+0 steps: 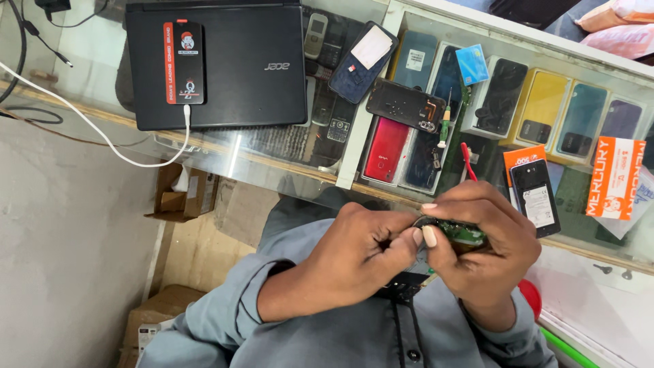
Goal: The person works on a disassembled mobile phone, using a screwdriver to tighten screws on the internal frame. They briefly connect a charging cable to a separate phone on the counter, then return to the disassembled unit to continue screwing in components.
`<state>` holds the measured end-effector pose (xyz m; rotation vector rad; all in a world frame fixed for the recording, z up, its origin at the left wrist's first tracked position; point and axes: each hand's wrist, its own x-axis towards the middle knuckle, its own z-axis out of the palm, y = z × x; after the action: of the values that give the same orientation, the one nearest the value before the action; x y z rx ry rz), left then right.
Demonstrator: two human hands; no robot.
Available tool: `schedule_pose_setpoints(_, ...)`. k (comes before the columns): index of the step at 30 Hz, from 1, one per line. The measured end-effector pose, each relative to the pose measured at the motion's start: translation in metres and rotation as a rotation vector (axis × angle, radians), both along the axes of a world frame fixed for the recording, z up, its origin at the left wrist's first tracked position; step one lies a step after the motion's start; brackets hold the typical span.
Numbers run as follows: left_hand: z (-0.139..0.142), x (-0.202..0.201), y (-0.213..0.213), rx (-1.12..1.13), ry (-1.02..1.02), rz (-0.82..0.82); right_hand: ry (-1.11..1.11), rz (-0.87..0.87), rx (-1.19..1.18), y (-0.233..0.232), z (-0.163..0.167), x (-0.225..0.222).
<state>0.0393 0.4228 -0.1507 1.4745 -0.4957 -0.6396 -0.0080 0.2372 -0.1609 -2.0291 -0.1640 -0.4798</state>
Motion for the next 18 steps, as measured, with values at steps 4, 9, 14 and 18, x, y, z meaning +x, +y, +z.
schedule_pose_setpoints(4, 0.004, -0.025, -0.005, -0.055, -0.03, 0.012, 0.067, 0.014, 0.071, -0.008, 0.002, -0.028)
schedule_pose_setpoints(9, 0.011, -0.044, -0.002, -0.041, -0.049, 0.021, 0.133, 0.042, 0.131, -0.006, 0.013, -0.053)
schedule_pose_setpoints(14, 0.028, -0.038, 0.004, -0.053, -0.029, -0.005, 0.219, 0.06, 0.146, -0.003, 0.034, -0.046)
schedule_pose_setpoints(18, 0.03, -0.004, 0.009, -0.043, -0.036, -0.001, 0.287, 0.063, 0.169, -0.003, 0.035, -0.011)
